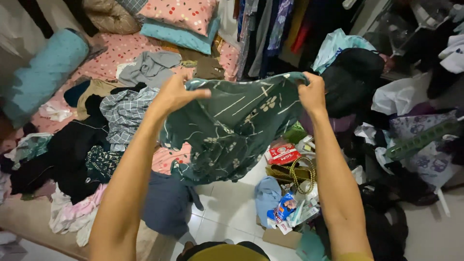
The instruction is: Folding various pieces of laundry on a bed
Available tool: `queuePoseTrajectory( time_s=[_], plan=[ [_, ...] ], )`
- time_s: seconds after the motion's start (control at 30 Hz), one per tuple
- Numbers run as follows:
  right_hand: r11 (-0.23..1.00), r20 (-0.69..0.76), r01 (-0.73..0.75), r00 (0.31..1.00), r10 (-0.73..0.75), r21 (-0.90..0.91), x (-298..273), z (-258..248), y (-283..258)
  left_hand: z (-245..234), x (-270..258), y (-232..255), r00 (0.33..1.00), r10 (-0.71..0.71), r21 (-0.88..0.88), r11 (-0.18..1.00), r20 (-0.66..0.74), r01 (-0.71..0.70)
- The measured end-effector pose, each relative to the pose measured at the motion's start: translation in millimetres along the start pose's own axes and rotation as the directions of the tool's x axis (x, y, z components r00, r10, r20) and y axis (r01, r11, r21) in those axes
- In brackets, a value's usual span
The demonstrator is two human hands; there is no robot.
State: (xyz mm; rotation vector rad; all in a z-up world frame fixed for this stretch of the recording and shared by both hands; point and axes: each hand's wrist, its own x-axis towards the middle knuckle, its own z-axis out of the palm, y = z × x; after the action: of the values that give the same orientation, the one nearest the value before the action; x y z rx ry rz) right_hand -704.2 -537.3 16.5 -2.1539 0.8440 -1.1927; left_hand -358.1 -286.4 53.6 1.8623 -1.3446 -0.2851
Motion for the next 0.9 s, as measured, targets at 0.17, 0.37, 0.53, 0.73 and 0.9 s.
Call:
queuePoseTrajectory(
  time_s=[0.17, 0.37, 0.53, 0.73, 0.9],
  plan=[
    [0.995, -0.134, 0.095, 0.986, -0.097, -0.021, 6.1, -13.7, 8.8, 9.0, 5.1, -14.2, 0.978, 0.111, 0.034, 0.992, 0.176, -0.119],
    [0.987, -0.262, 0.099, 0.956, -0.129, -0.124, 12.0, -38.5, 17.2, 29.1, 23.2, -30.6, 0.877, 0.213, -0.133, 0.976, 0.43, -0.172],
    [0.983, -0.348, 0.102, 0.926, -0.149, -0.151, 13.9, -62.8, 8.8, 34.7, 20.5, 26.8, 0.906, 0.283, -0.143, 0.958, 0.315, -0.249],
    [0.988, -0.301, 0.134, 0.942, -0.15, -0.075, 8.8, -62.2, 15.2, 60.1, 27.2, 32.2, 0.957, 0.289, -0.135, 0.948, -0.002, -0.287],
    [0.99, -0.2, 0.001, 0.979, -0.03, -0.143, 3.0, -45.6, 47.5, 71.5, 32.7, 12.8, 0.977, 0.201, -0.02, 0.979, -0.075, -0.203]
  ],
)
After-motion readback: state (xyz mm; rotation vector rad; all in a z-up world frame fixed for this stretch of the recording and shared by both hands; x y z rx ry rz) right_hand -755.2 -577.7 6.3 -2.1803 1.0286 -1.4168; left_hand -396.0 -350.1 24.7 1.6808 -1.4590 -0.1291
